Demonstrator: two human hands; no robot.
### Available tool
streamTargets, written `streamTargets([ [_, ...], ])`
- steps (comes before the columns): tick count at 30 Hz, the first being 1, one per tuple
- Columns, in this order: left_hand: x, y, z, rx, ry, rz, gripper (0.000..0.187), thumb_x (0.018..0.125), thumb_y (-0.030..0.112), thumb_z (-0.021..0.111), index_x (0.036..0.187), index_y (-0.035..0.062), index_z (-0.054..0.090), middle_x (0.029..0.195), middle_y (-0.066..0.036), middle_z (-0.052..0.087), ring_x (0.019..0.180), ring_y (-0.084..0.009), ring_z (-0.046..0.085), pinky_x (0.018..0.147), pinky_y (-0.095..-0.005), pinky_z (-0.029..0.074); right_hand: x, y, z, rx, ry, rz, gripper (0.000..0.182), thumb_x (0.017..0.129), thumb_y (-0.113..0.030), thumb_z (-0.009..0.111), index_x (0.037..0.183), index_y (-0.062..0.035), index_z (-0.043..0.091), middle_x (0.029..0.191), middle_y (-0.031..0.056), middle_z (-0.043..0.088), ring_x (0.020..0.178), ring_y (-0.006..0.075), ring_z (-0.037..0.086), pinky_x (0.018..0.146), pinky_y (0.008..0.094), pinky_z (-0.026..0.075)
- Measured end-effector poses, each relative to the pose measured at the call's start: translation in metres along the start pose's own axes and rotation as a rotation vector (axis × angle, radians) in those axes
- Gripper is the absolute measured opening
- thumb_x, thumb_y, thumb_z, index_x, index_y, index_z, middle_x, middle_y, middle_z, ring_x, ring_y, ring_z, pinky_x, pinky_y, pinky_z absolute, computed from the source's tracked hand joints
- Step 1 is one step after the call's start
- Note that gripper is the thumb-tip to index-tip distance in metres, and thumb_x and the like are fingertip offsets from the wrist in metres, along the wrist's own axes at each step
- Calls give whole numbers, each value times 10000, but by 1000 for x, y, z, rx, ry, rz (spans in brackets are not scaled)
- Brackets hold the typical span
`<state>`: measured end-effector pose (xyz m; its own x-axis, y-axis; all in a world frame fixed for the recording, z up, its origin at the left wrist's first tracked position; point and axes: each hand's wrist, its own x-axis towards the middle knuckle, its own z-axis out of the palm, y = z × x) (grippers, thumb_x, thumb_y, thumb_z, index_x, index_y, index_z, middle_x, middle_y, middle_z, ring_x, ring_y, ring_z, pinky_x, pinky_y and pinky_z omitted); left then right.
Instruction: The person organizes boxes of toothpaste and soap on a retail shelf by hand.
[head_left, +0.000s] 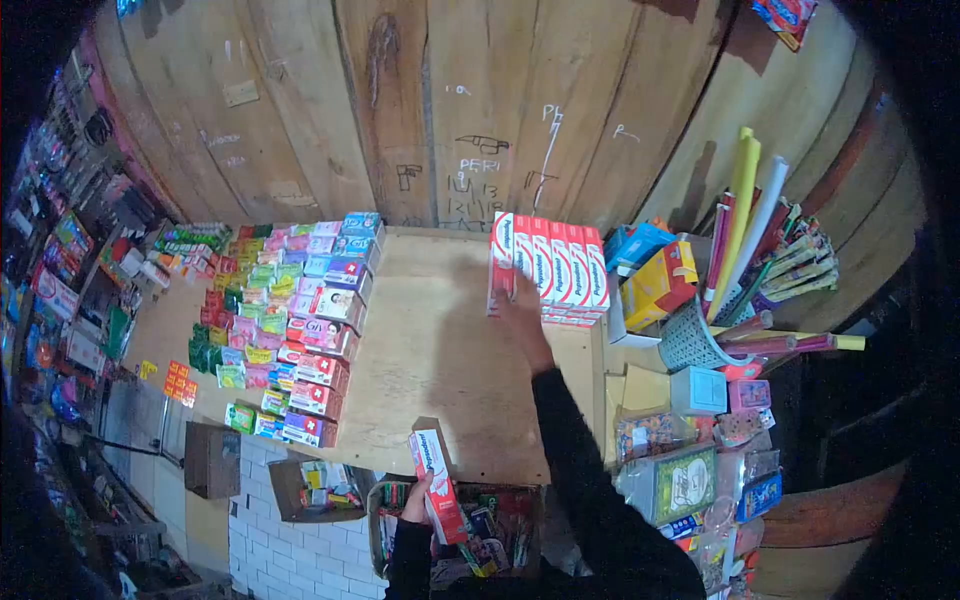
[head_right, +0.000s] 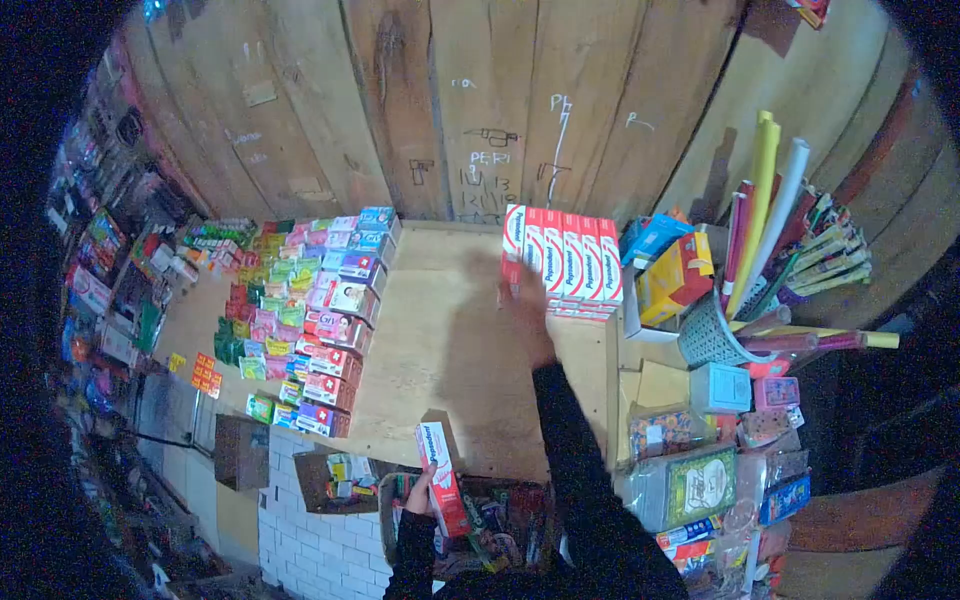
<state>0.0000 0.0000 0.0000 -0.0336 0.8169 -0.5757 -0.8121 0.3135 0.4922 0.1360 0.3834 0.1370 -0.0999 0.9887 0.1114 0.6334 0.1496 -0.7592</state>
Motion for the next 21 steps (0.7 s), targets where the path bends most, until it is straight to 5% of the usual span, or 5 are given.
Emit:
streamTargets([
  [3,0,23,34,-48,-18,10,393,943,385,545,1196,87,502,921,-87,644,805,-200,647,686,-324,537,-134,41,11,637,-119,72,372,938,-221,583,1250,-29,520,1100,69,607,998,184,583,892,308,469],
  [7,68,12,68,-109,-175,-32,419,975,420,464,1159,49,525,941,-113,643,789,-223,647,675,-349,549,-226,85,6,770,-644,223,495,950,-204,575,1364,-11,382,1230,96,538,1156,184,513,990,338,421],
  [9,86,-1,92,24,-200,89,399,987,378,466,1211,47,482,1004,-109,622,889,-221,624,756,-342,538,-265,11,-30,893,-481,332,563,897,-195,653,1361,-28,381,1218,104,539,1153,206,522,971,360,451],
  [15,168,21,163,1151,-230,634,359,999,294,426,1143,-12,546,1046,-179,609,1014,-262,584,906,-366,465,-231,33,-67,677,-74,273,606,838,-204,720,1314,-18,396,1149,106,550,1084,189,533,928,344,440],
  [21,360,102,226,911,91,815,751,797,416,703,1256,-122,448,1275,-289,491,1200,-349,492,1004,-384,401,-151,90,-98,357,197,69,581,809,-211,705,1281,-16,429,1140,206,586,1084,348,583,909,415,465],
])
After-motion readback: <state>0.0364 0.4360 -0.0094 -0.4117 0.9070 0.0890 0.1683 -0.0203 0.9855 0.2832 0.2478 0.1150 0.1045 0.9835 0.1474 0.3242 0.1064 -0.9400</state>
